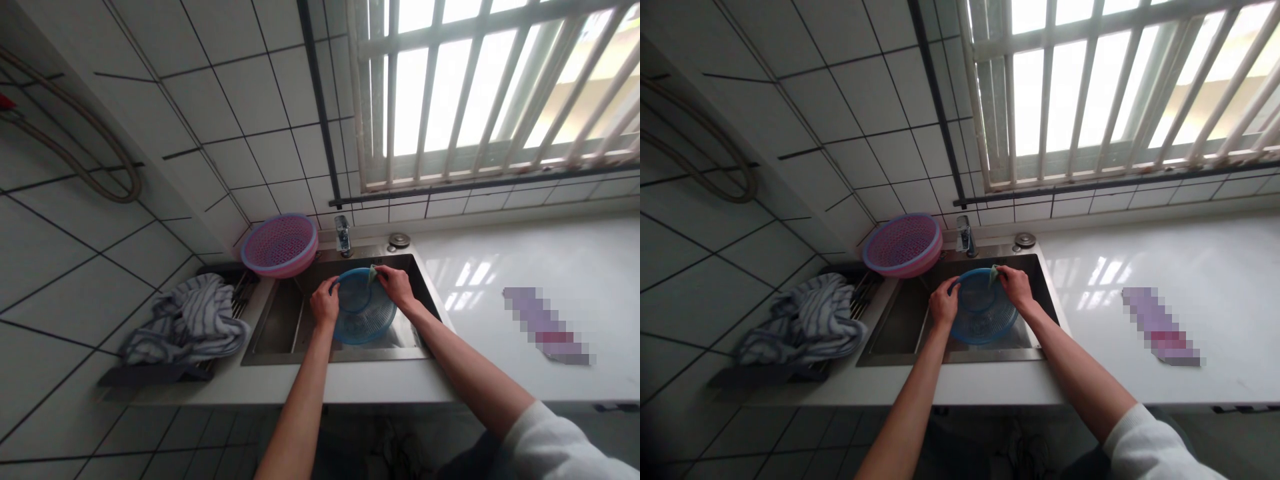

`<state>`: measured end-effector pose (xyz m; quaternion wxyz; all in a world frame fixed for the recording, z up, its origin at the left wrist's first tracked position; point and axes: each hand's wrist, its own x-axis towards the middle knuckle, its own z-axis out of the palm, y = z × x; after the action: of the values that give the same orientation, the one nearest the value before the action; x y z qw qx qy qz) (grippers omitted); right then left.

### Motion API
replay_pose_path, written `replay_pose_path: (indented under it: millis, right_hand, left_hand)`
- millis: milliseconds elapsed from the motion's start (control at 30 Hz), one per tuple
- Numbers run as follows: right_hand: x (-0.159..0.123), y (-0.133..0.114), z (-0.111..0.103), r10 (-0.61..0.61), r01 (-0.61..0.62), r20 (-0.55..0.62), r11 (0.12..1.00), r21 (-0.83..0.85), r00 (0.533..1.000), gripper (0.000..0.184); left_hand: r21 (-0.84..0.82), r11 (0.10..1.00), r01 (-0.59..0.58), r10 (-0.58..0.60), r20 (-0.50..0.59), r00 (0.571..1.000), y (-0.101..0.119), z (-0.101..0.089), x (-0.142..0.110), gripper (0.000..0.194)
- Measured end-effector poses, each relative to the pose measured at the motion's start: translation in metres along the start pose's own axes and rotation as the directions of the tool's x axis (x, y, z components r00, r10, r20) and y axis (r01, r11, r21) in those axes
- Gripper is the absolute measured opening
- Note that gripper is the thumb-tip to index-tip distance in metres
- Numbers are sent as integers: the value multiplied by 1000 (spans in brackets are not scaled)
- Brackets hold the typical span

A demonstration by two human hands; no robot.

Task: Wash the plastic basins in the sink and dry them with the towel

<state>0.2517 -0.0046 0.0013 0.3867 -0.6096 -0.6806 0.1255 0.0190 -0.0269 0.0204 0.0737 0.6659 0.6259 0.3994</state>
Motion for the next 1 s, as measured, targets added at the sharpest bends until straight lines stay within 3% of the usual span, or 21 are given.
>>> replay_pose_path:
  millis: [133, 200, 267, 333, 467, 633, 767, 933, 1000]
  right_hand:
    - [-6, -23, 11, -231, 230, 132, 973, 21, 964, 35]
    - [-6, -27, 12, -259, 257, 136, 966, 30, 956, 34]
    - [-2, -21, 8, -182, 182, 80, 983, 11, 980, 32]
    - [1, -9, 1, -65, 66, 32, 998, -12, 997, 29]
    - [5, 5, -8, 27, -27, 16, 999, -30, 1000, 27]
    - [3, -3, -8, -25, 27, 40, 997, -66, 999, 30]
    - [-1, -12, -4, -39, 46, 71, 993, -105, 997, 31]
    - [-9, -31, 8, -202, 220, 188, 972, -81, 961, 34]
    - [-9, -33, 10, -239, 251, 191, 967, -44, 952, 34]
  left_hand:
    - [15, 992, -126, 123, 135, 983, 10, 8, -3, 25]
    - [20, 997, -78, 76, 98, 992, 9, 7, -3, 24]
    - [15, 999, 52, -52, -18, 998, 3, 2, -1, 20]
    - [-8, 987, 159, -159, -139, 977, -4, -2, 2, 18]
    - [-41, 995, 96, -102, -212, 972, -8, -6, 4, 20]
    - [-43, 999, 5, -7, -43, 999, -3, -2, 2, 29]
    - [-1, 1000, 12, -12, 2, 1000, 2, 1, -1, 27]
    - [76, 994, -76, 61, 191, 980, 17, 5, -6, 35]
    - [86, 995, -56, 39, 185, 982, 15, 3, -6, 35]
